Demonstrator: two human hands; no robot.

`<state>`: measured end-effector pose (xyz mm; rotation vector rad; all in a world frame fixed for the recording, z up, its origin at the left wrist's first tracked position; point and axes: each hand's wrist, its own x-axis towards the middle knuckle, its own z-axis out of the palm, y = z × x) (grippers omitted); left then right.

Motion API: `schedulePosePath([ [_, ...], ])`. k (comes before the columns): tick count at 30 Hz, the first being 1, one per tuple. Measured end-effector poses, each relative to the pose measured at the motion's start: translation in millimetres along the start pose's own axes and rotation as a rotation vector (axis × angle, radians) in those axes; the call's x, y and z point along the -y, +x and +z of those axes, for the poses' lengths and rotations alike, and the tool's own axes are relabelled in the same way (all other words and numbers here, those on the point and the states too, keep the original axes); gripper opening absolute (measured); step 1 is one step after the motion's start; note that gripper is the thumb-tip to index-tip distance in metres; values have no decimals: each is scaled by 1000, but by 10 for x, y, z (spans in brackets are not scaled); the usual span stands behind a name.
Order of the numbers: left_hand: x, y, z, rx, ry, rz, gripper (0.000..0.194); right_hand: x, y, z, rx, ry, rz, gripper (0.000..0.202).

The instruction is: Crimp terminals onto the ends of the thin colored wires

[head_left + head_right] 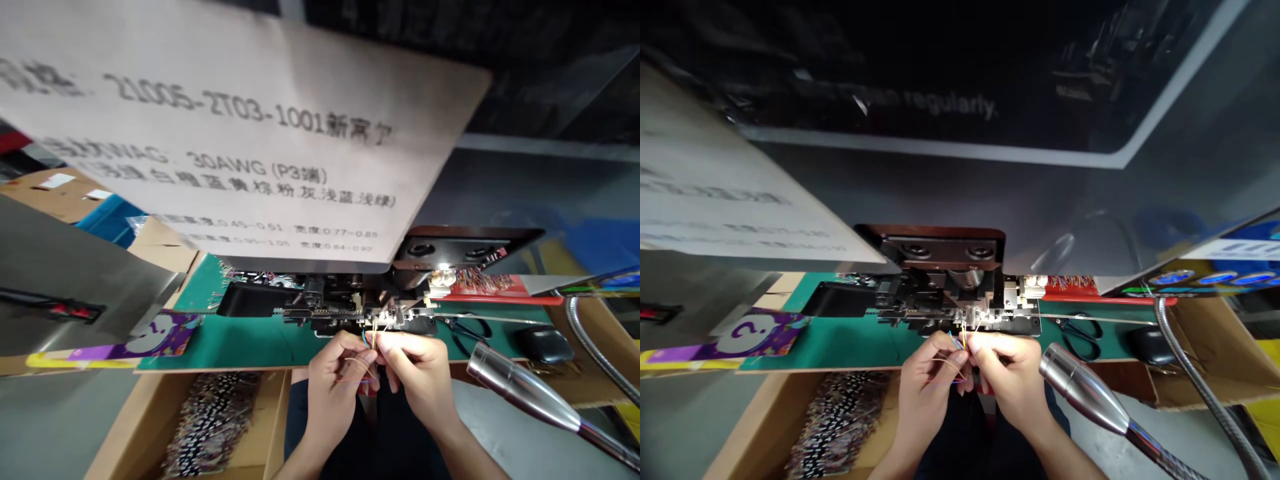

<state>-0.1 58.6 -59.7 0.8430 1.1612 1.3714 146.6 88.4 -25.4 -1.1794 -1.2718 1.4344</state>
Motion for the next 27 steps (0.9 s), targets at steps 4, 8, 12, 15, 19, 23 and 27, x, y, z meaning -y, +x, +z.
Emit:
schedulePosePath([
  [4, 27, 8, 52, -56, -27, 85, 28, -87, 42, -7, -9, 52, 2, 41],
  [8, 75, 18, 80, -97, -25, 161, 22, -166, 74, -6, -58, 170, 51, 44],
  [12, 101, 10, 86, -122, -1, 185, 20, -144, 70, 38, -68, 270, 108, 47],
  [15, 93, -5, 92, -116, 4, 185, 21, -90, 68, 75, -61, 329, 143, 49],
  [19, 67, -6, 111, -110, -17, 154, 25, -58, 83, 88, -62, 361, 171, 49],
  [23, 41, 17, 132, -114, -54, 144, 28, -78, 91, 78, -97, 294, 169, 51],
  [27, 43, 24, 148, -117, -64, 140, 28, -86, 94, 82, -99, 277, 162, 52],
])
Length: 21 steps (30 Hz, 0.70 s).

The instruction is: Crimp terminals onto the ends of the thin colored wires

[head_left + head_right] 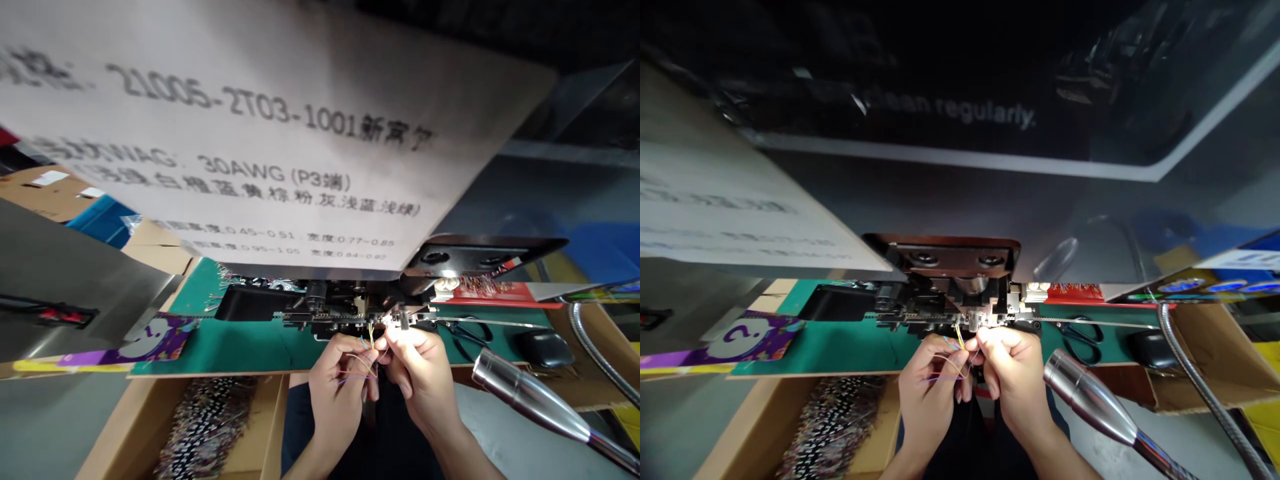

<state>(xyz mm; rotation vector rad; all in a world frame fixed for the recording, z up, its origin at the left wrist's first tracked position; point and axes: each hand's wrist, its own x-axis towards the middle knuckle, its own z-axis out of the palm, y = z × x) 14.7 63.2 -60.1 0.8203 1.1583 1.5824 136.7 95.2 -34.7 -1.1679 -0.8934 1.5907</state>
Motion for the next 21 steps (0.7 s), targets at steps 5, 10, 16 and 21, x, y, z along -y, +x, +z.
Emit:
schedulePosePath([
  [5, 31, -48, -17, -28, 14, -13, 27, -23, 1, -20, 21, 0, -33, 53],
  [10, 57, -67, -77, 22, -5, -60, 28, 20, -75, -31, 36, -71, -110, 36],
  [16, 56, -49, -90, 83, -52, -33, 35, 139, -135, 13, 80, -186, -165, 36],
  [21, 29, -40, -40, 107, -114, -33, 35, 165, -146, 29, 53, -199, -151, 28],
])
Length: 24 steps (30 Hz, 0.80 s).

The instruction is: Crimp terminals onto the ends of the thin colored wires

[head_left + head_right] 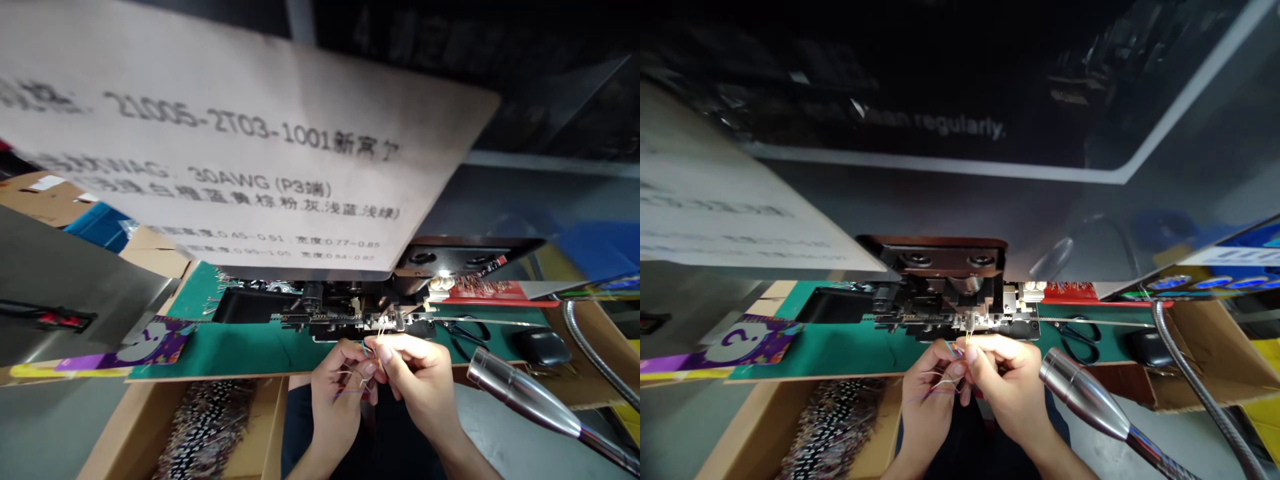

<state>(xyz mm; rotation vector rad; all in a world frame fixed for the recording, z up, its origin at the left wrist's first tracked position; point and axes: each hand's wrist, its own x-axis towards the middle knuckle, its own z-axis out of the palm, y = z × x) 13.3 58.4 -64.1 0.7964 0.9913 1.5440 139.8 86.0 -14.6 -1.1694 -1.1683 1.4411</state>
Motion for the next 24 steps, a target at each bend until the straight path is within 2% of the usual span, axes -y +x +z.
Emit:
schedulePosePath([
  [2, 9, -2, 6, 7, -13, -12, 36, 25, -4, 10, -13, -13, 23, 30],
  [5, 36, -15, -9, -7, 25, -49, 37, 62, -4, 16, -15, -40, 39, 46],
  [7, 55, -29, -23, -31, 67, -81, 37, 67, -1, 10, -18, -45, 65, 49],
  [12, 81, -57, -9, -85, 125, -112, 38, -32, 21, -27, -2, -24, 73, 54],
  [18, 100, -52, 43, -121, 94, -122, 40, -180, 87, -57, 0, 116, 99, 52],
  [24, 113, -35, 39, -119, 106, -90, 40, -182, 99, -48, -2, 133, 118, 49],
])
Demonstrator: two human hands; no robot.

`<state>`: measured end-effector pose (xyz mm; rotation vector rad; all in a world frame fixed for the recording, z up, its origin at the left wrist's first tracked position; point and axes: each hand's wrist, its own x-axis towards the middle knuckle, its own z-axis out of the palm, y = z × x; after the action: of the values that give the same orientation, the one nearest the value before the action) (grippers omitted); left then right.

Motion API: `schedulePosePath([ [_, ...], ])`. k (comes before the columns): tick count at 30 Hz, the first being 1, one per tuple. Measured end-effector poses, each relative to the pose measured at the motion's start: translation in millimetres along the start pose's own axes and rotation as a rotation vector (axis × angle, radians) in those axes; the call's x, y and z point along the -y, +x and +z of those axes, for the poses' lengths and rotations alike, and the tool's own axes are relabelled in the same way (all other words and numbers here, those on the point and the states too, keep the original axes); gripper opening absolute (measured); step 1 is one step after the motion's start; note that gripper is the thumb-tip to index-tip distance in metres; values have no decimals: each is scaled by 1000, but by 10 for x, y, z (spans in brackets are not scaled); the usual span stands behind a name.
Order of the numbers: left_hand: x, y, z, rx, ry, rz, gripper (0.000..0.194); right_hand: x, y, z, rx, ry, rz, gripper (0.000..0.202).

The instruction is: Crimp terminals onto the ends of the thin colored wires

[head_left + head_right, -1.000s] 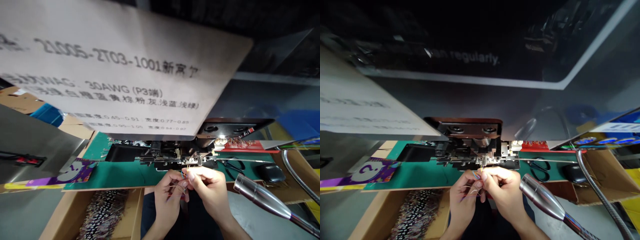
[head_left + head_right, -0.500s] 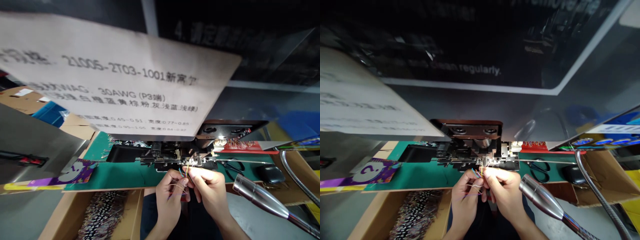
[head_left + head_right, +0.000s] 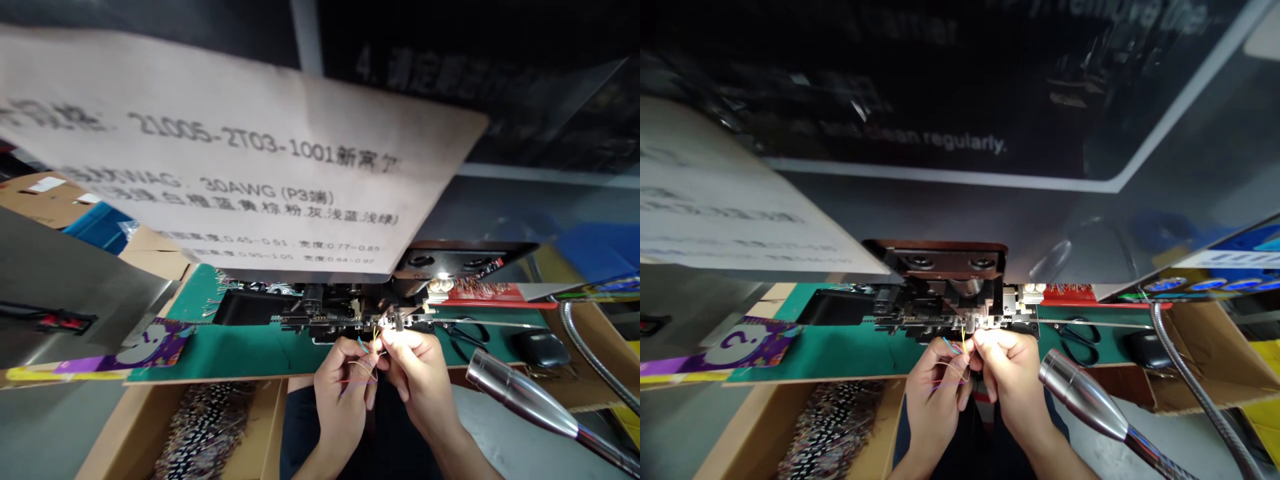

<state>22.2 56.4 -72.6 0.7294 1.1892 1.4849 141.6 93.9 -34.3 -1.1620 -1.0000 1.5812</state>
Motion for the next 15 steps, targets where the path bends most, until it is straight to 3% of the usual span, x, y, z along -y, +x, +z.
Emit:
schedulePosePath([
  [10, -13, 17, -9, 2, 4, -3, 38, 9, 21, 9, -2, -2, -7, 47],
  [15, 9, 22, -28, 29, -10, 4, 40, 35, -17, -9, 4, -143, -77, 46],
])
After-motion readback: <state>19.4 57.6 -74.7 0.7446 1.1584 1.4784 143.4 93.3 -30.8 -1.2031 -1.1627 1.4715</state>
